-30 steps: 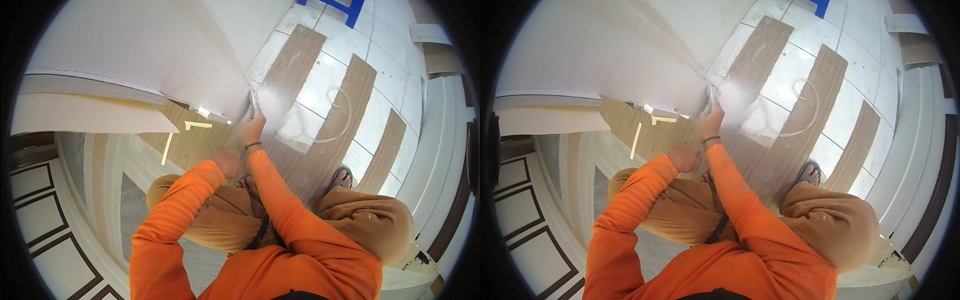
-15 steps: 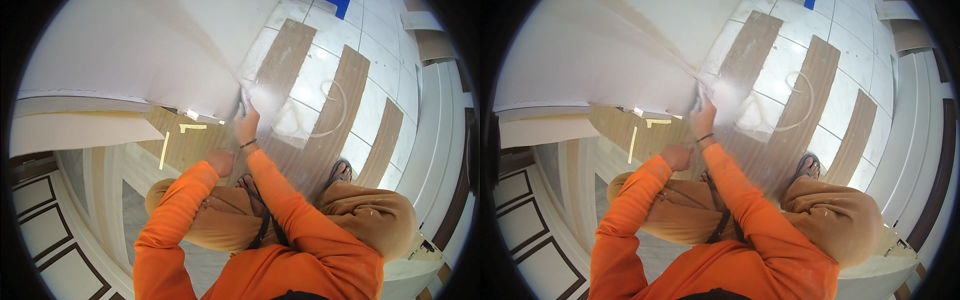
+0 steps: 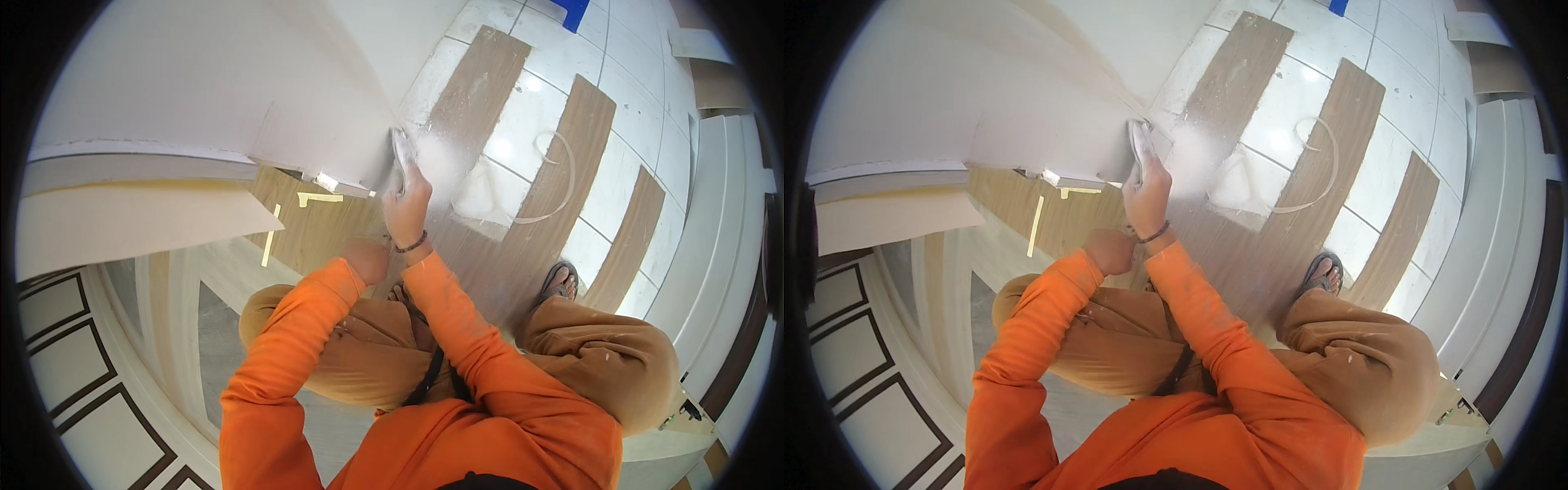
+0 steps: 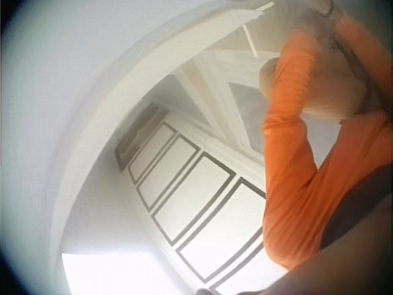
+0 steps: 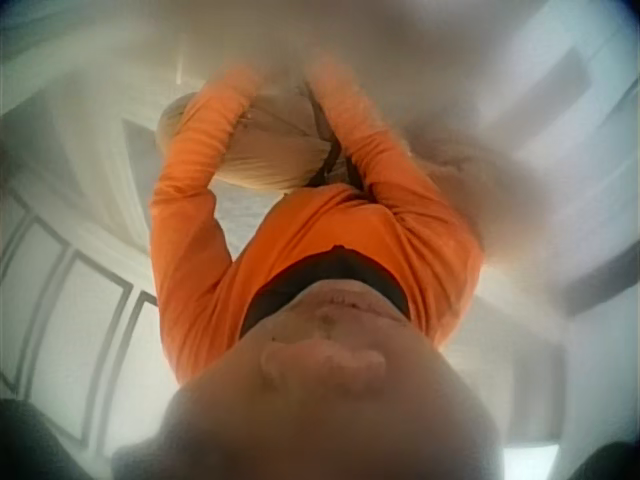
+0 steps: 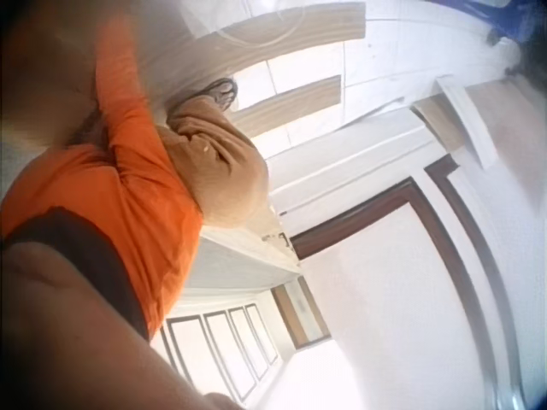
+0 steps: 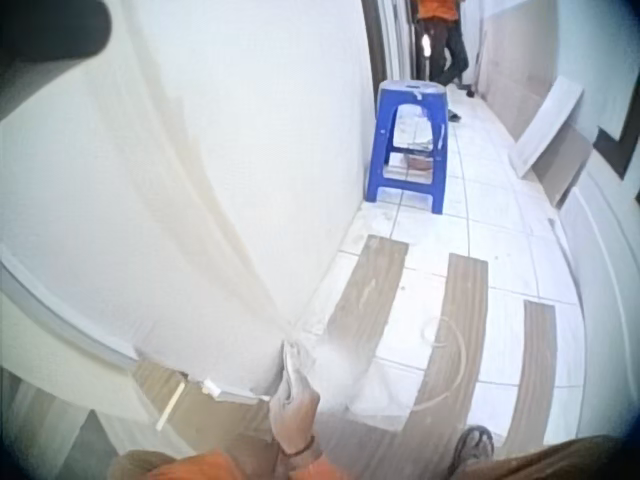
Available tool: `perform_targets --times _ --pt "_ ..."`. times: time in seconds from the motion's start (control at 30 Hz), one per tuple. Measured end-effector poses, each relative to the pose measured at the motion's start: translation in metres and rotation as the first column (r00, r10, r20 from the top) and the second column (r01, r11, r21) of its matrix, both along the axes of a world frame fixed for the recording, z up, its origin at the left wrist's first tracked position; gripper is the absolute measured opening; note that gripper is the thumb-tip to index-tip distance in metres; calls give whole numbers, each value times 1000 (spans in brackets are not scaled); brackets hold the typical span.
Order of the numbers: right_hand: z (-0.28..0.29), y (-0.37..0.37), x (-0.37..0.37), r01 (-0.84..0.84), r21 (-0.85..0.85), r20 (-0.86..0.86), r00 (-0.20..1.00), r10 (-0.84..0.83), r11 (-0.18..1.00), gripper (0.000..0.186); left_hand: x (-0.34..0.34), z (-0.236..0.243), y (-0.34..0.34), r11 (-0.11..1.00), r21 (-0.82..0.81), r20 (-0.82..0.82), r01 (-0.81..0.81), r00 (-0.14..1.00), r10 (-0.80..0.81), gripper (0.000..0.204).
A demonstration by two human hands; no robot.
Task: The person squats on the floor and uses a putty knife to apply plaster to a white wall, smoothing it along the baseboard. The person stands up, retrieves more plaster from a bucket, and continues applying it to the wall.
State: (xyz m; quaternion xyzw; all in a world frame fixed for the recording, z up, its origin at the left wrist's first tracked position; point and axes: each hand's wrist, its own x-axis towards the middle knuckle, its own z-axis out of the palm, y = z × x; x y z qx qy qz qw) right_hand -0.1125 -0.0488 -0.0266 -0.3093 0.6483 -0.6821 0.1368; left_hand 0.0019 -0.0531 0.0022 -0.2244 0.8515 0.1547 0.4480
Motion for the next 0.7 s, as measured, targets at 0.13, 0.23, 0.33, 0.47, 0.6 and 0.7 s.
perform_targets --times 0.13,0.23,0.33,0.47,0.6,0.7 --pt "-77 -7 -21 -57 177 201 979 21 983 54 -11 -5 -15 1000 -22 1 -6 1000 6 42" --pt "-36 -26 -8 -11 11 71 997 10 1000 58 17 -19 -14 999 -30 -47 26 999 -27 43" --pt "-30 -12 -5 16 -51 -60 998 -19 999 53 -6 12 -11 998 -26 -80 -54 995 52 42" --pt "-114 -4 -19 34 149 161 985 -59 988 52 -5 3 -8 1000 -16 -148 -2 989 0 40" --pt "-50 -12 2 14 30 107 994 -17 999 42 14 1 -10 999 -23 -178 -43 983 39 37" --pt "-6 -8 -10 -31 -94 -41 999 28 995 44 15 -5 -3 999 8 -111 -50 993 51 36"
